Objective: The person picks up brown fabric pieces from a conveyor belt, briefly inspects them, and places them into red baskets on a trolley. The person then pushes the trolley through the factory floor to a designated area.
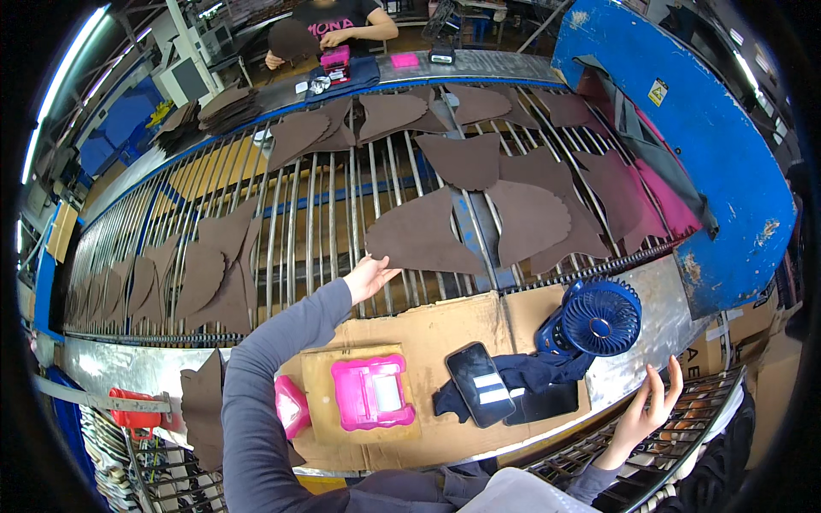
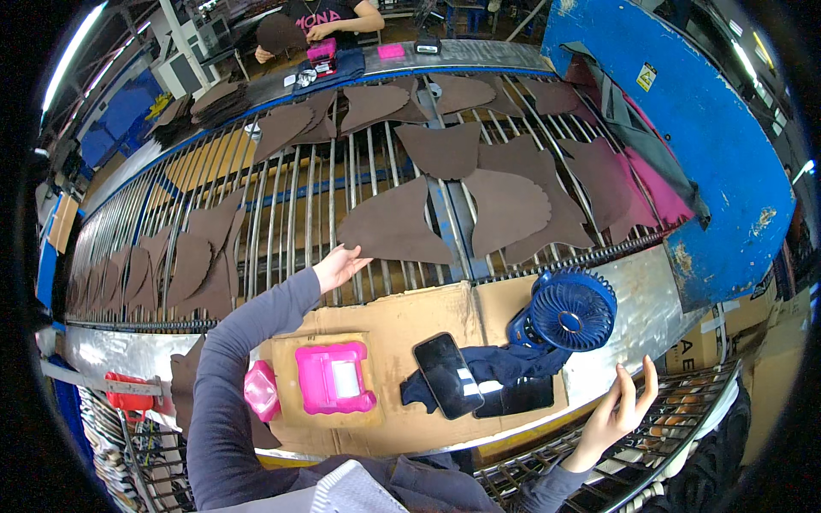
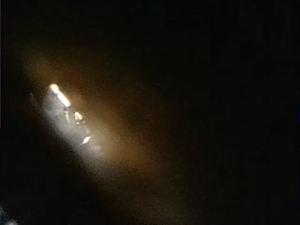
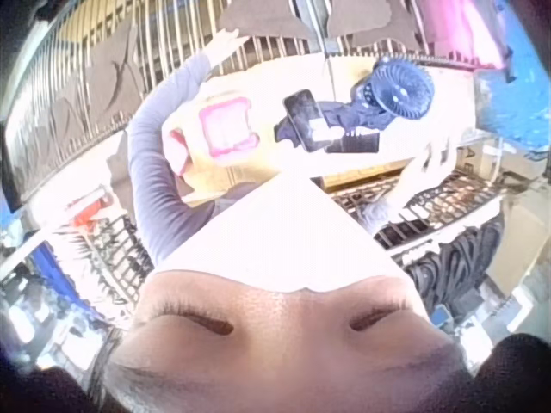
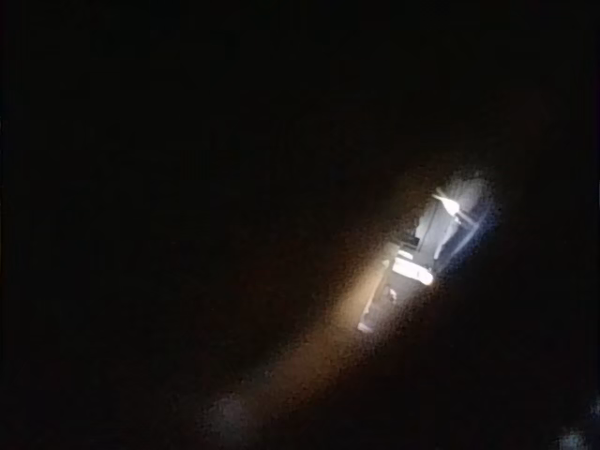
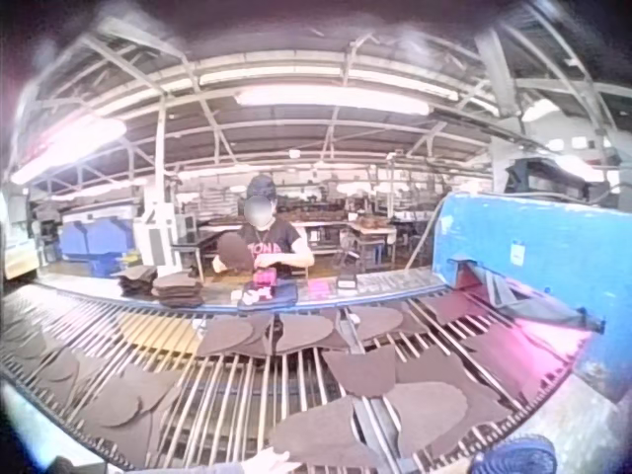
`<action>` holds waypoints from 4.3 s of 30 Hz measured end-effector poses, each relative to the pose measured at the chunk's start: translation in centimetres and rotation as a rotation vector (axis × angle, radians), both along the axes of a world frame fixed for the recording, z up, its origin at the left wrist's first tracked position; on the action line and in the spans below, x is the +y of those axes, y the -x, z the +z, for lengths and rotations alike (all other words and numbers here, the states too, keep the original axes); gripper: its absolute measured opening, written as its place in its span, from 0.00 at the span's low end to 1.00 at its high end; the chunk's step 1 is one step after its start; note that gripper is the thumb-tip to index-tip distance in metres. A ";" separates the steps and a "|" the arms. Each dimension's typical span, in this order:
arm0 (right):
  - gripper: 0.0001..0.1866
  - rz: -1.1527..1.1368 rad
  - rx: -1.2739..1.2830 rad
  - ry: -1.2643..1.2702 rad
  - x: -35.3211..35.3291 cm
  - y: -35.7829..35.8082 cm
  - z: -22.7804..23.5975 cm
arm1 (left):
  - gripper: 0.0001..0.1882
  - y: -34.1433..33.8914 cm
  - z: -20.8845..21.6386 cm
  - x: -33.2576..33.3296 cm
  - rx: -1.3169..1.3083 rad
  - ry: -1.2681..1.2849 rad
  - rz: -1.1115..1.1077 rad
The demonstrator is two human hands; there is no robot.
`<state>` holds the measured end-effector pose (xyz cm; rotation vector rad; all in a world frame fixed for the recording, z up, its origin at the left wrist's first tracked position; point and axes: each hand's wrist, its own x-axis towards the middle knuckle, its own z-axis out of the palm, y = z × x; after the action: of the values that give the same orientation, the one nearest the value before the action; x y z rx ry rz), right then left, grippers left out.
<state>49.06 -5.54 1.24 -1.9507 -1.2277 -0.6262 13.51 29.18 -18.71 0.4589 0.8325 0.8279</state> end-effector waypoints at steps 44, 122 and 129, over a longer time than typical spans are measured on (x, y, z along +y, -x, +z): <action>0.08 0.808 0.556 0.104 3.8 11.7 -2.0 | 0.32 31.4 3.9 -37.7 1.781 -0.042 0.613; 0.10 1.095 0.326 0.028 6.9 14.0 -9.7 | 0.20 7.8 19.3 -25.9 0.972 -1.449 -0.073; 0.09 0.947 0.315 0.007 4.2 9.5 -9.1 | 0.22 3.4 17.9 -23.5 0.839 -1.511 -0.221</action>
<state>39.54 -1.37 -7.88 -1.1783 -1.7143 0.1665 10.15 5.67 -0.80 2.3002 0.7289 0.9428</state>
